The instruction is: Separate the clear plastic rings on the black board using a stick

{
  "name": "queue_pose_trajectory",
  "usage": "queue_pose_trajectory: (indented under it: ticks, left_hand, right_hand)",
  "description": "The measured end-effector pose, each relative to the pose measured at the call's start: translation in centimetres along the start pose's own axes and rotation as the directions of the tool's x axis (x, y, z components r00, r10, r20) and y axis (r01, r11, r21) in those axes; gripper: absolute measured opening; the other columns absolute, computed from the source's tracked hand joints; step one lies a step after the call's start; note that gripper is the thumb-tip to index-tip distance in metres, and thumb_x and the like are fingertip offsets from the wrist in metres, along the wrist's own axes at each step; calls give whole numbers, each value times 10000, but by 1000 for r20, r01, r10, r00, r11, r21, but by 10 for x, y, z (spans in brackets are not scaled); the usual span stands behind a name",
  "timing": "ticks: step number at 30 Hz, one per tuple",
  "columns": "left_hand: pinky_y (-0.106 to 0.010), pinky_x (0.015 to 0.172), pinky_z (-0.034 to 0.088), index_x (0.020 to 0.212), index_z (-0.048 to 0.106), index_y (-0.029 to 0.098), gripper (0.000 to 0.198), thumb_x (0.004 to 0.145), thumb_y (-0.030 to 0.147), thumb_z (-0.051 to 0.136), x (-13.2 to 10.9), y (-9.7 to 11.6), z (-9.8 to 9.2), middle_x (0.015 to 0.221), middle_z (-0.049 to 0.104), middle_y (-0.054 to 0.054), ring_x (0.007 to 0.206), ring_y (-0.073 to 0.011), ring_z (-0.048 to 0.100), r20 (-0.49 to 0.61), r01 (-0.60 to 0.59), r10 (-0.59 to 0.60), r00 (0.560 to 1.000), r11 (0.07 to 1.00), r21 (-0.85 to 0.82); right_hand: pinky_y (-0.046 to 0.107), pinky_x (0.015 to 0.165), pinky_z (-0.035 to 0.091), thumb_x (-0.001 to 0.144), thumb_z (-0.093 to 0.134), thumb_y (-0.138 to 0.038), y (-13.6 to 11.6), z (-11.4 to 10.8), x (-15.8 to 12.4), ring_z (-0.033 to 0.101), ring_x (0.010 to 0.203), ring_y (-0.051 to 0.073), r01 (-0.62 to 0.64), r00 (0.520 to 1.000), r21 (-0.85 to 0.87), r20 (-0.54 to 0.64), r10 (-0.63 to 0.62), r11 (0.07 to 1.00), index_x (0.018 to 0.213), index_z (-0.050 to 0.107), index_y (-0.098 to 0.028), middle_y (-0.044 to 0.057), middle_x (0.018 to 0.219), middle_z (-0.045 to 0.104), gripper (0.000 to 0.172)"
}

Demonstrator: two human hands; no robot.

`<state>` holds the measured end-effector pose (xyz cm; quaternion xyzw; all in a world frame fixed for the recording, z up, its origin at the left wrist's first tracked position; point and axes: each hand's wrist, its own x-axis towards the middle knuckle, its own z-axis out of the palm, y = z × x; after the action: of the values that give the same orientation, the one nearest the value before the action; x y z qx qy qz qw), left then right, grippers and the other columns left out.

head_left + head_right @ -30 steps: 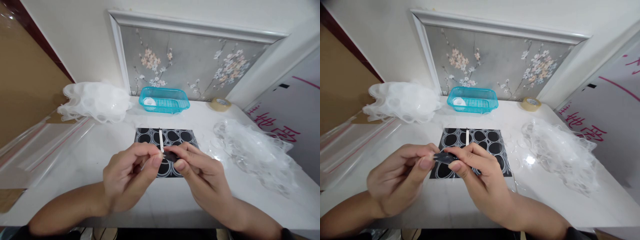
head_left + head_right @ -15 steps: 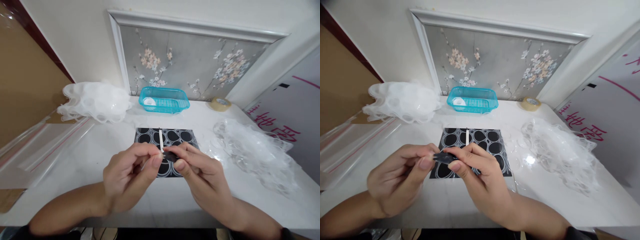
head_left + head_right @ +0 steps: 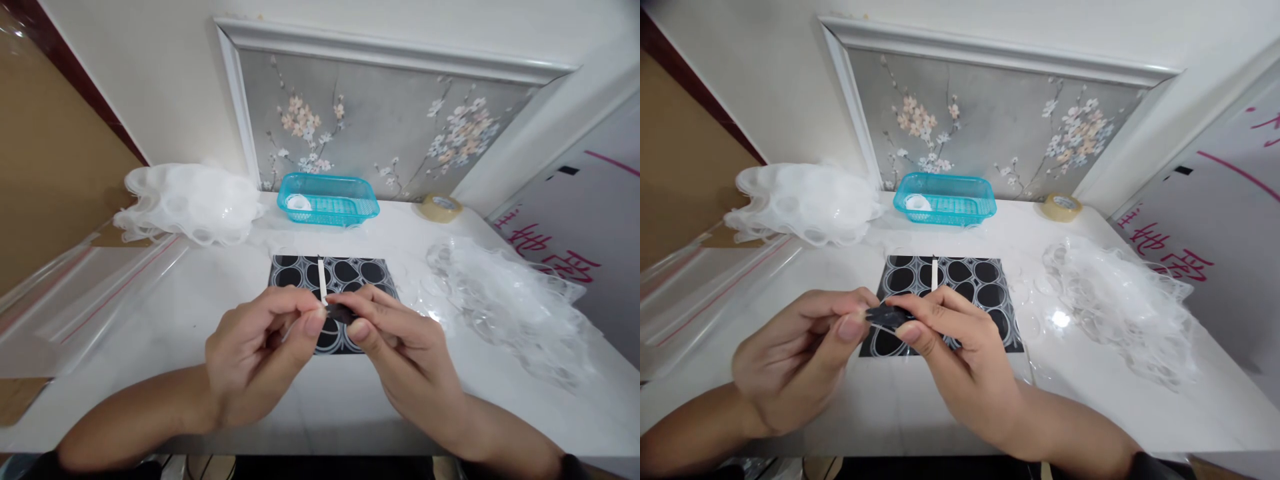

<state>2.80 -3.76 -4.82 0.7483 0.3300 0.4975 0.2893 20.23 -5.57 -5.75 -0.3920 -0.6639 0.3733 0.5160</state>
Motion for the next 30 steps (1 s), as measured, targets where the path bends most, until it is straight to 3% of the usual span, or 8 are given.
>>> queue_pose_trajectory:
  ticks: [10,17,22,30]
  left_hand:
    - [-185,395,367,920,607,204,99,909,260,525,-2,-1,0,483,458,53,408,-87,461,-4,62,-62,998,998,14]
    - [-166,395,343,895,594,212,63,909,218,533,-1,-2,2,469,437,59,428,-77,450,-26,79,-81,996,995,-62]
    - [-168,387,330,882,604,212,79,910,233,534,-1,-2,3,464,407,62,407,-69,393,-38,120,-125,991,987,-102]
    - [-171,393,331,852,606,207,110,909,273,539,0,-1,5,464,400,61,410,-70,374,-59,141,-149,987,983,-121]
  right_hand:
    - [246,537,446,903,556,-240,1,0,1,523,649,110,8,1000,-15,-5,-8,1000,1100,693,-267,20,800,613,241]
    - [245,577,462,915,544,-278,1,-5,3,517,666,116,-15,993,-67,-116,7,998,1111,689,-292,2,729,574,245]
    - [260,595,465,919,534,-324,4,-5,3,552,727,136,-49,996,-64,-81,44,997,1127,681,-313,14,783,614,255]
    - [248,609,456,923,531,-324,2,-4,2,524,667,111,-57,998,-32,-14,57,998,1134,671,-333,-7,732,578,253]
